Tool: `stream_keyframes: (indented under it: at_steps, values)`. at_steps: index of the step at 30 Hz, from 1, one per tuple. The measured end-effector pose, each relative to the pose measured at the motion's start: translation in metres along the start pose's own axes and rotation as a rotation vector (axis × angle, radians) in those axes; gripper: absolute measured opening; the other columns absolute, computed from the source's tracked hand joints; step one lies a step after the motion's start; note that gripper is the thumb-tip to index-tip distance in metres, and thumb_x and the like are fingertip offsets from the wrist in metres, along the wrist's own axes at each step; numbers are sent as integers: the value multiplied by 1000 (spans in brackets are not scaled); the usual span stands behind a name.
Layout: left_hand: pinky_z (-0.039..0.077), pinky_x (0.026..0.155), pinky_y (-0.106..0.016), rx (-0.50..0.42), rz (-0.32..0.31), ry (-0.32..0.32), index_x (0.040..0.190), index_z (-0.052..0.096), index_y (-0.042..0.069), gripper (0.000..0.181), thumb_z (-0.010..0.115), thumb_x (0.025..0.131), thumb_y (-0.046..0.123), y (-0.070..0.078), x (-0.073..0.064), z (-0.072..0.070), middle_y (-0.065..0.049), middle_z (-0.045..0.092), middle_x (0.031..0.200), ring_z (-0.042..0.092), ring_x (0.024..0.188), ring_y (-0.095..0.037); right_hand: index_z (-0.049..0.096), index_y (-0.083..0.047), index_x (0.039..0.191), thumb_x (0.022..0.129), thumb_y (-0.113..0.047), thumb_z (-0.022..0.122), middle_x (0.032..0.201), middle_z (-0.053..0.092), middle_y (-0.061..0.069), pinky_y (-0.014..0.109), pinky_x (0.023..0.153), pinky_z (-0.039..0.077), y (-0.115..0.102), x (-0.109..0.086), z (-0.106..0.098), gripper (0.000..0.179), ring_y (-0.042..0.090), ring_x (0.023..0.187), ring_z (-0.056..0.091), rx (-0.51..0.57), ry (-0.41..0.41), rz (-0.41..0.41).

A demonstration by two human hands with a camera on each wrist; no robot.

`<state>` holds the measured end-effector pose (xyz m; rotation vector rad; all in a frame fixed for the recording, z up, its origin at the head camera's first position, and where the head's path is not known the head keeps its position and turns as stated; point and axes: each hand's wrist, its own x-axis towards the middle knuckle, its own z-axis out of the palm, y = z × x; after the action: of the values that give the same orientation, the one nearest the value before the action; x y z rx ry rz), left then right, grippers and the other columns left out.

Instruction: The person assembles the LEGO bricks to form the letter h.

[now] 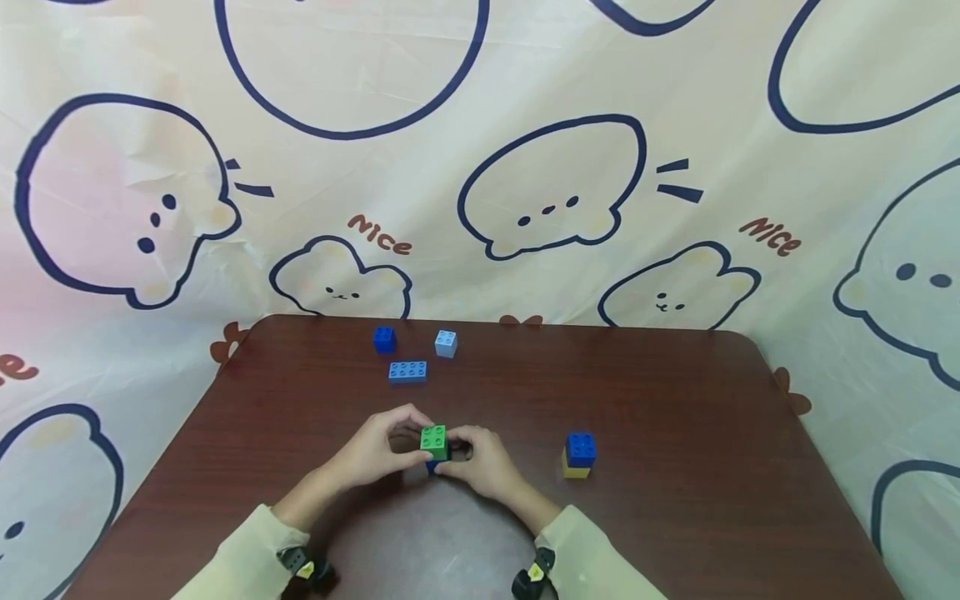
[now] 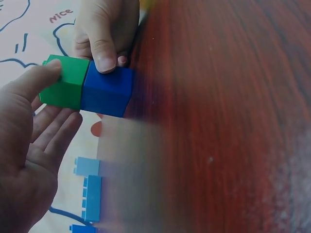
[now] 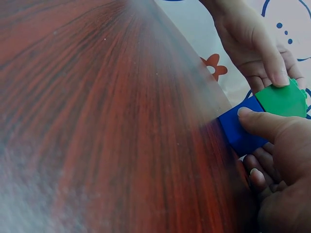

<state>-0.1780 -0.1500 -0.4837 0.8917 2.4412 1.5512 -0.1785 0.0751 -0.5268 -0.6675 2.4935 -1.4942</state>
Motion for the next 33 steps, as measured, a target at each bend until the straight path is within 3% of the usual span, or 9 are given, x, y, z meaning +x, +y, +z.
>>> stream_keyframes:
  at_steps: [8, 26, 33]
  values:
    - [59, 85, -35, -26, 4, 11, 113, 67, 10, 17, 71, 97, 13, 0, -1, 1, -3, 69, 107, 70, 98, -21, 73, -8, 114, 84, -16, 86, 105, 72, 2, 24, 70, 50, -1, 0, 0, 34, 16, 88, 64, 3, 1, -8]
    - [57, 89, -36, -69, -38, 47, 110, 69, 8, 16, 74, 95, 11, -1, -2, 4, -5, 70, 105, 68, 98, -21, 74, -10, 114, 83, -17, 86, 105, 71, 0, 24, 71, 50, -1, 0, 1, 33, 15, 90, 64, -10, 7, -8]
    - [57, 87, -42, -71, -38, 73, 109, 68, 3, 17, 73, 93, 2, -3, -1, 7, -11, 70, 105, 68, 98, -29, 74, -10, 114, 83, -16, 87, 105, 72, 0, 24, 69, 49, -2, -1, 0, 34, 16, 88, 63, -9, 11, -30]
